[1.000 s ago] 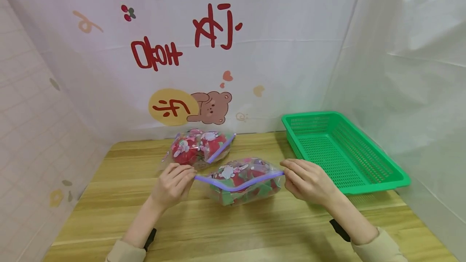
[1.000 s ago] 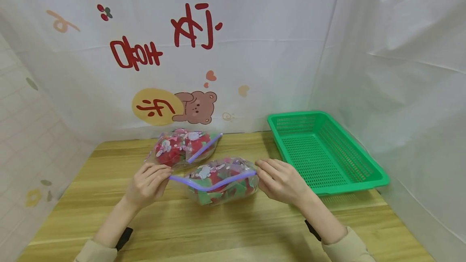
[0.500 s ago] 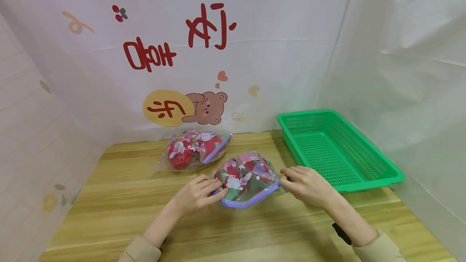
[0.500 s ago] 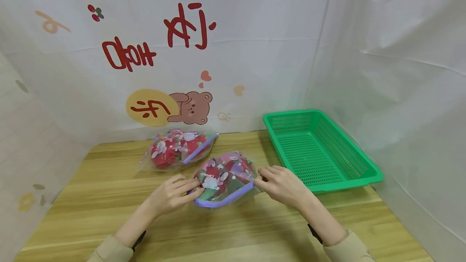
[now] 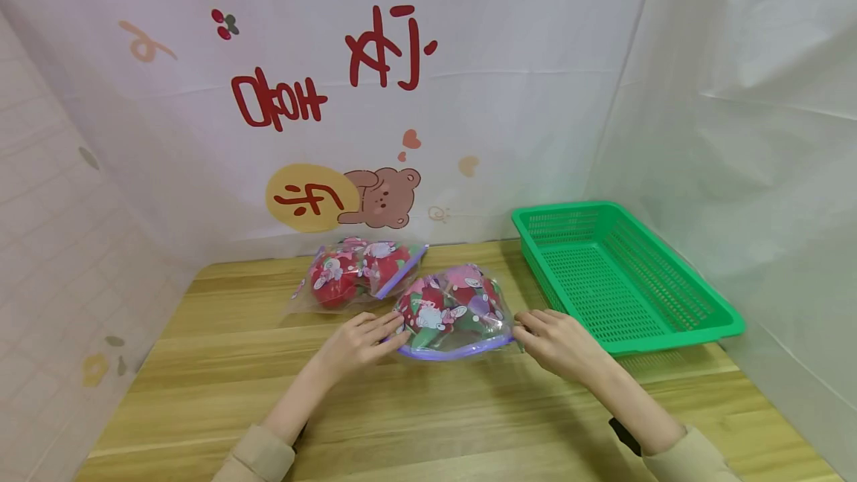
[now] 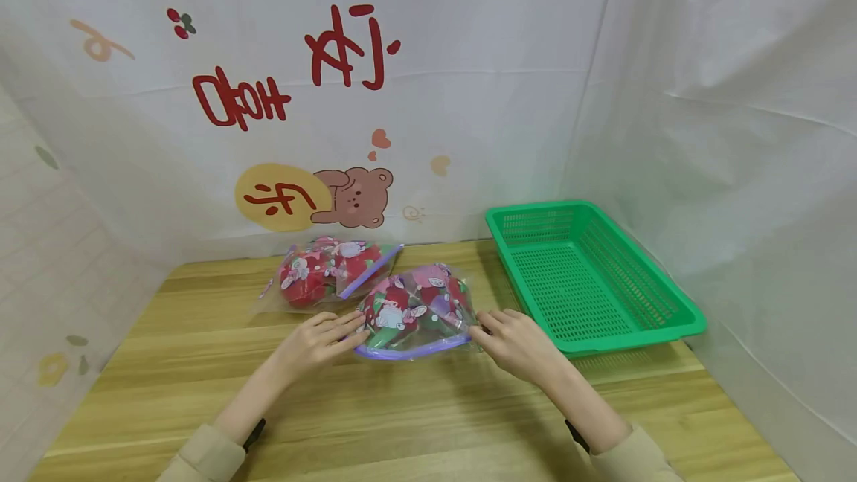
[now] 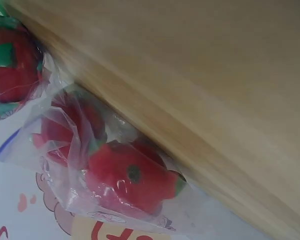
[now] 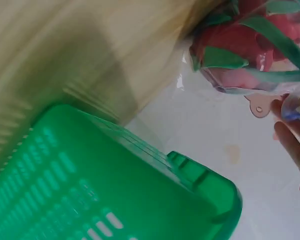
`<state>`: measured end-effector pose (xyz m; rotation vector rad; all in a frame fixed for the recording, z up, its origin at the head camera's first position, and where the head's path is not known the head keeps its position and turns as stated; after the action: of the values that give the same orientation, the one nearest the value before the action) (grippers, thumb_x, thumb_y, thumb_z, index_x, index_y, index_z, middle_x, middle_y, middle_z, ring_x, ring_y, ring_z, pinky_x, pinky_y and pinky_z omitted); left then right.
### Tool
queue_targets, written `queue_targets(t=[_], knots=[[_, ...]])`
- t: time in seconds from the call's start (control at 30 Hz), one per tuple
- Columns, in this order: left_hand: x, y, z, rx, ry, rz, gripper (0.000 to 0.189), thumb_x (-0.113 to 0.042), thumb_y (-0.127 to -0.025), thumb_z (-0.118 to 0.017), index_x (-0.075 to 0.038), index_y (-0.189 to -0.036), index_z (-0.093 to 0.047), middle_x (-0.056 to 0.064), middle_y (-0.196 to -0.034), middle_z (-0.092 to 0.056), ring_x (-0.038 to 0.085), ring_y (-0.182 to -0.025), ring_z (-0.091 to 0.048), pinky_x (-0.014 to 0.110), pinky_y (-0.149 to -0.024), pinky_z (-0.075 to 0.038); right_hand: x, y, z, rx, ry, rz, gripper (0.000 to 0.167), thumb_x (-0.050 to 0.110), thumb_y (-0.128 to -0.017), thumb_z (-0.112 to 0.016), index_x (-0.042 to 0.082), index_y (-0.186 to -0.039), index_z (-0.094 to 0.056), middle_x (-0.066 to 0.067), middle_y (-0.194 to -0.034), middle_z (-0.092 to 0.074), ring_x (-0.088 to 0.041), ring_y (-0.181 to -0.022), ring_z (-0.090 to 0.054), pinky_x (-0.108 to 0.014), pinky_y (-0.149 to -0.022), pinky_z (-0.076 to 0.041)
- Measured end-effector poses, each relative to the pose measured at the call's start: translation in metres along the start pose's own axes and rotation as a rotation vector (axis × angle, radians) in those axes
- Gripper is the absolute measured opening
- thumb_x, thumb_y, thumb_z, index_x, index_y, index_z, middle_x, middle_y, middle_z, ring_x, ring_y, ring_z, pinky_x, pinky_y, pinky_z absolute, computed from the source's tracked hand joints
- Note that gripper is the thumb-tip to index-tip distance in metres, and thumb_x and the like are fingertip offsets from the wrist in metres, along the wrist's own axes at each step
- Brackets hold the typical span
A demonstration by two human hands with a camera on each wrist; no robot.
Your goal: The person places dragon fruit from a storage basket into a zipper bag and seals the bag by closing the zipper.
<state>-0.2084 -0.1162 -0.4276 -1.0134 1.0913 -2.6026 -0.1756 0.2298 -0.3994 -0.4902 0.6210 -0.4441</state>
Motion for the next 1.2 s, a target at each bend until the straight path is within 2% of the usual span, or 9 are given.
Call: queue_targets(t=[0.13, 0.33, 0.5, 0.7, 0.8, 0.9, 0.93, 1.03, 1.2], knots=[[-0.008, 0.0, 0.01, 0.006, -0.008, -0.025, 0.033, -0.01, -0.102, -0.037, -0.014, -0.102, -0.07, 0.007, -0.099, -0.075, 0.019, -0.092, -0.072, 0.027, -0.073, -0.056, 0.007, 0.006, 0.002, -0.012, -0.039, 0.034, 0.029, 0.014, -0.097, -0.03, 0.009, -0.085, -0.056, -0.011, -0.109, -0.07, -0.017, -0.073, -0.067, -0.026, -0.063, -0.055], [-0.02, -0.004, 0.016, 0.039, 0.013, -0.001, 0.033, -0.024, -0.102, -0.038, -0.015, -0.108, -0.069, 0.007, -0.109, -0.072, 0.024, -0.098, -0.07, 0.034, -0.079, -0.055, 0.022, 0.003, 0.001, -0.011, -0.083, 0.051, 0.038, 0.024, -0.099, -0.035, 0.011, -0.123, -0.061, -0.012, -0.13, -0.061, -0.023, -0.102, -0.067, -0.03, -0.073, -0.057], [-0.028, -0.007, 0.009, 0.055, -0.012, 0.011, 0.038, -0.01, -0.103, -0.033, -0.017, -0.107, -0.07, 0.003, -0.107, -0.073, 0.019, -0.097, -0.07, 0.031, -0.078, -0.056, 0.035, 0.002, -0.009, 0.071, -0.034, 0.072, 0.044, 0.02, -0.105, -0.022, 0.016, -0.128, -0.059, -0.012, -0.131, -0.06, -0.029, -0.112, -0.064, -0.034, -0.08, -0.057], [-0.025, -0.008, -0.003, 0.056, 0.038, 0.036, 0.038, -0.007, -0.101, -0.036, -0.016, -0.103, -0.073, 0.006, -0.106, -0.073, 0.022, -0.095, -0.071, 0.031, -0.079, -0.056, 0.034, 0.005, -0.022, 0.097, 0.023, 0.052, 0.056, 0.01, -0.104, -0.01, 0.018, -0.123, -0.062, -0.011, -0.127, -0.063, -0.029, -0.111, -0.064, -0.031, -0.074, -0.056], [-0.023, -0.01, -0.008, 0.121, 0.04, 0.063, 0.03, -0.01, -0.095, -0.045, -0.018, -0.104, -0.073, 0.005, -0.109, -0.073, 0.023, -0.099, -0.07, 0.032, -0.082, -0.055, 0.03, 0.005, -0.027, 0.149, 0.047, 0.027, 0.034, 0.007, -0.098, -0.044, 0.019, -0.125, -0.062, -0.01, -0.13, -0.062, -0.03, -0.114, -0.062, -0.03, -0.072, -0.056], [-0.024, -0.012, -0.013, 0.212, 0.03, 0.084, 0.029, -0.013, -0.085, -0.054, -0.021, -0.107, -0.072, 0.002, -0.112, -0.072, 0.023, -0.104, -0.068, 0.033, -0.087, -0.054, 0.029, 0.007, -0.032, 0.22, 0.085, 0.014, 0.048, 0.009, -0.078, -0.068, 0.02, -0.125, -0.062, -0.009, -0.132, -0.06, -0.03, -0.117, -0.06, -0.03, -0.073, -0.057], [-0.024, -0.013, -0.014, 0.24, 0.028, 0.091, 0.03, -0.014, -0.085, -0.054, -0.023, -0.107, -0.072, 0.001, -0.112, -0.072, 0.023, -0.106, -0.067, 0.033, -0.088, -0.054, 0.029, 0.007, -0.034, 0.241, 0.101, 0.014, 0.055, 0.01, -0.072, -0.071, 0.021, -0.125, -0.062, -0.008, -0.132, -0.06, -0.03, -0.117, -0.06, -0.03, -0.073, -0.057], [-0.026, -0.014, -0.016, 0.319, 0.037, 0.104, 0.034, -0.015, -0.078, -0.062, -0.026, -0.109, -0.07, -0.001, -0.115, -0.07, 0.022, -0.109, -0.066, 0.034, -0.091, -0.053, 0.03, 0.01, -0.041, 0.252, 0.135, 0.029, 0.051, 0.012, -0.073, -0.066, 0.024, -0.122, -0.064, -0.005, -0.13, -0.062, -0.028, -0.115, -0.061, -0.03, -0.072, -0.057], [-0.028, -0.012, -0.009, 0.454, 0.116, 0.148, 0.046, -0.033, -0.074, -0.076, -0.025, -0.118, -0.067, 0.0, -0.127, -0.065, 0.025, -0.12, -0.059, 0.04, -0.095, -0.05, 0.031, 0.012, -0.043, 0.165, 0.049, 0.002, 0.043, 0.036, -0.075, -0.072, 0.023, -0.116, -0.068, -0.004, -0.122, -0.067, -0.029, -0.106, -0.065, -0.033, -0.071, -0.058]])
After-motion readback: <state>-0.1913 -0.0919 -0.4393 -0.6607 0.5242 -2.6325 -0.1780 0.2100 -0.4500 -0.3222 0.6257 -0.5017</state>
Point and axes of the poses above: each hand's wrist, its own y-axis away from the middle knuckle, its own z-axis out of the back of the hand, x = y × z, the point moved 1 cm from there along -y, towards the middle knuckle
